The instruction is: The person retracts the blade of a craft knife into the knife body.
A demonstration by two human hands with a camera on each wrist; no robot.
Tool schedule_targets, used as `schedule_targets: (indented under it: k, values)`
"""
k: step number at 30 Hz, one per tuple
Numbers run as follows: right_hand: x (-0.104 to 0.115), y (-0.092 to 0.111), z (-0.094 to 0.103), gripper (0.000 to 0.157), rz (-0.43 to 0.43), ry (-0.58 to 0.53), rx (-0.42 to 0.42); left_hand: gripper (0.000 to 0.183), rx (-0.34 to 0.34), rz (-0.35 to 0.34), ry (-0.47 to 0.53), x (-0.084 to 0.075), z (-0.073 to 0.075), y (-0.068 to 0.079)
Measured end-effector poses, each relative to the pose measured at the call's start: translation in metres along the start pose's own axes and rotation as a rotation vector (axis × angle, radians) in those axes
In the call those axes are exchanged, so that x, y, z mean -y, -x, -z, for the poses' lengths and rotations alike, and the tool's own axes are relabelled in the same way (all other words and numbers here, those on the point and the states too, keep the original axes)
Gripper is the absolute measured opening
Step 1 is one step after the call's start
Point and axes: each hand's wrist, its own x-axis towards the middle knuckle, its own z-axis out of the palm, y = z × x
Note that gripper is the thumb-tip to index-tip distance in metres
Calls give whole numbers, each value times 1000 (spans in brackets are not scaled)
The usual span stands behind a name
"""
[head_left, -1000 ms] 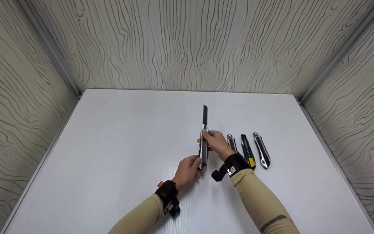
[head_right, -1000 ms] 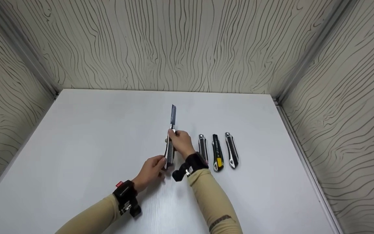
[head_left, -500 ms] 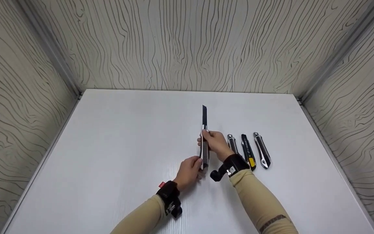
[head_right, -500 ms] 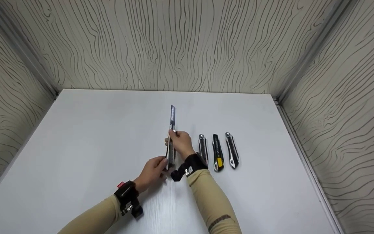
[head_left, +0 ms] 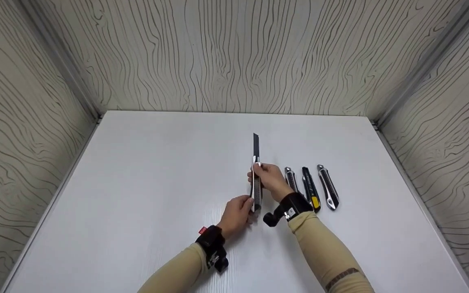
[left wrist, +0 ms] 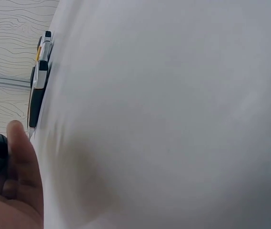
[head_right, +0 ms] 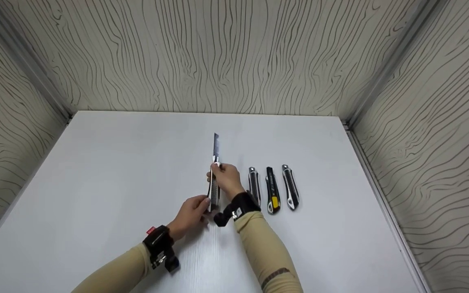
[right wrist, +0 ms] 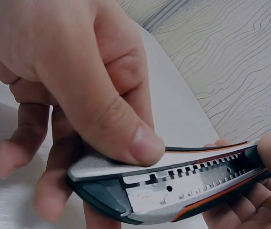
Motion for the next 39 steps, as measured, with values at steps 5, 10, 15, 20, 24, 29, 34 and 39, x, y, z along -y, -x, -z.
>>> schedule_targets:
  k: [5,10,15,20,24,29,34,39]
  values:
    - [0,0,0,37,-8,18,2,26,4,1,28,1,-1,0]
    - [-1,0,-1,33,15,27,11,28,-8,-1,56,-2,-3,2]
    - [-1,-1,-1,33,15,16,18,27,-11,-16,85,-27,3,15]
    - [-1,-1,-2,30,16,16,8,27,1,-13,104,-36,6,20]
    - [-2,0,-3,31,27,12,13,28,12,26,116,-23,3,14]
    - [-1,1,-3,33,18,7,25,30,13,45,139,-3,-2,4]
    - [0,1,-3,30,3,17,24,29,14,47,155,2,-2,1]
    - [0,1,-3,27,1,48,20,29,14,48,143,2,0,1]
